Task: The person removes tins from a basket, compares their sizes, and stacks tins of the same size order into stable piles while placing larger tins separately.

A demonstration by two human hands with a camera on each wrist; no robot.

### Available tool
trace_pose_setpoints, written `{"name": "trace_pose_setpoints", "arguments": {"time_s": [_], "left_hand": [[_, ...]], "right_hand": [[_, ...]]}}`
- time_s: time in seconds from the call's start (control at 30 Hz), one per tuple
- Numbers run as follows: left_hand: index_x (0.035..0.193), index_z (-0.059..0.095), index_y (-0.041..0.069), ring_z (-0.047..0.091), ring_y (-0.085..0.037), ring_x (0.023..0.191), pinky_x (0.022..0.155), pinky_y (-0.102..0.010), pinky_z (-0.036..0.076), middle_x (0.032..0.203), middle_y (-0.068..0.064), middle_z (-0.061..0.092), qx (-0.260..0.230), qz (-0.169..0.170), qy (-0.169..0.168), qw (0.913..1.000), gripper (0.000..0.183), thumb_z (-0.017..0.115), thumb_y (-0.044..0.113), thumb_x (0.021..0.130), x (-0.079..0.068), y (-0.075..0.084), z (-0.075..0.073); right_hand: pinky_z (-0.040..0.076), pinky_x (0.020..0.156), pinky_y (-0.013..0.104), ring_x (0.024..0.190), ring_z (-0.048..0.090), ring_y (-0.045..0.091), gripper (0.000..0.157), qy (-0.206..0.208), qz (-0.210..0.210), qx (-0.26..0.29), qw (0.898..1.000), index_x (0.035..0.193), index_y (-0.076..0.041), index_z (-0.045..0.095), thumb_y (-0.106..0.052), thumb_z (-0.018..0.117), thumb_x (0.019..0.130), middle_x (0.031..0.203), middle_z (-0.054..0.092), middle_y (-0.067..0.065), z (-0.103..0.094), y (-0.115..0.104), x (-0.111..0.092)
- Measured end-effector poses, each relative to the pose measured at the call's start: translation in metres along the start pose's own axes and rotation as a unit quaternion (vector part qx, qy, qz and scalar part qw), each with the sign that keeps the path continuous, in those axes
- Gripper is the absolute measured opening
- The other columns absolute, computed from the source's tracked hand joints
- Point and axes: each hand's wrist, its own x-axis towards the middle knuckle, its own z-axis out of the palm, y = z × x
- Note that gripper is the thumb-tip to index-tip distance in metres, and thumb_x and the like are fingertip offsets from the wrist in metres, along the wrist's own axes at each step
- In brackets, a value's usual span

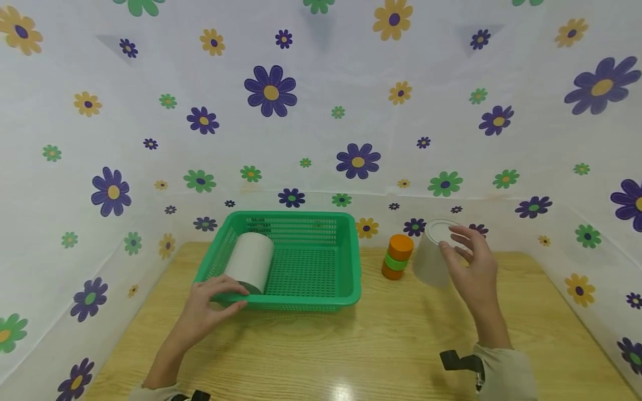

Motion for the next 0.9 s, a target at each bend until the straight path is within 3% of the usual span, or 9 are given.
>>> {"name": "trace_pose_setpoints", "arguments": {"time_s": [0.2,0.33,0.43,0.7,0.9], "left_hand": [[0.096,0.068,0.031,0.056,-0.009,0.099,0.078,-0.039,0.023,0.1,0.015,0.063,-0.005,0.001,-0.004,1.0,0.021,0.078,0.025,0.079,0.002,0.001,0.001],[0.096,0.068,0.031,0.056,-0.009,0.099,0.078,-0.039,0.023,0.099,0.015,0.064,-0.006,0.006,-0.003,1.0,0.022,0.079,0.025,0.078,0.002,0.003,0.002],[0.096,0.068,0.03,0.056,-0.009,0.098,0.078,-0.038,0.023,0.099,0.015,0.064,-0.008,0.009,-0.004,0.9999,0.022,0.079,0.024,0.078,0.003,0.004,0.003],[0.096,0.069,0.03,0.056,-0.01,0.1,0.079,-0.039,0.024,0.1,0.015,0.063,-0.003,-0.002,-0.003,1.0,0.022,0.079,0.025,0.077,0.003,0.004,0.001],[0.097,0.069,0.031,0.055,-0.01,0.1,0.08,-0.04,0.024,0.101,0.016,0.063,-0.001,-0.005,-0.005,1.0,0.023,0.079,0.026,0.077,0.001,0.001,0.0]], "right_hand": [[0.045,0.088,0.02,0.108,0.056,0.016,0.037,-0.073,-0.022,0.051,0.996,0.125,0.0,0.054,-0.002,0.063,0.089,0.124,0.055,0.011,0.009,-0.034,-0.01],[0.047,0.089,0.03,0.108,0.057,0.022,0.039,-0.123,-0.036,0.064,0.99,0.126,0.005,0.05,0.001,0.062,0.089,0.124,0.056,0.015,0.013,-0.056,-0.014],[0.047,0.088,0.039,0.108,0.058,0.024,0.039,-0.141,-0.038,0.059,0.988,0.126,0.004,0.049,0.0,0.061,0.09,0.124,0.056,0.014,0.016,-0.063,-0.015],[0.047,0.087,0.046,0.11,0.057,0.036,0.039,-0.187,-0.046,0.084,0.978,0.126,0.001,0.05,0.0,0.063,0.089,0.125,0.055,0.016,0.034,-0.074,-0.019],[0.047,0.089,0.045,0.113,0.056,0.035,0.041,-0.227,-0.026,0.092,0.969,0.129,-0.001,0.048,-0.007,0.062,0.091,0.129,0.052,0.014,0.053,-0.089,-0.021]]}}
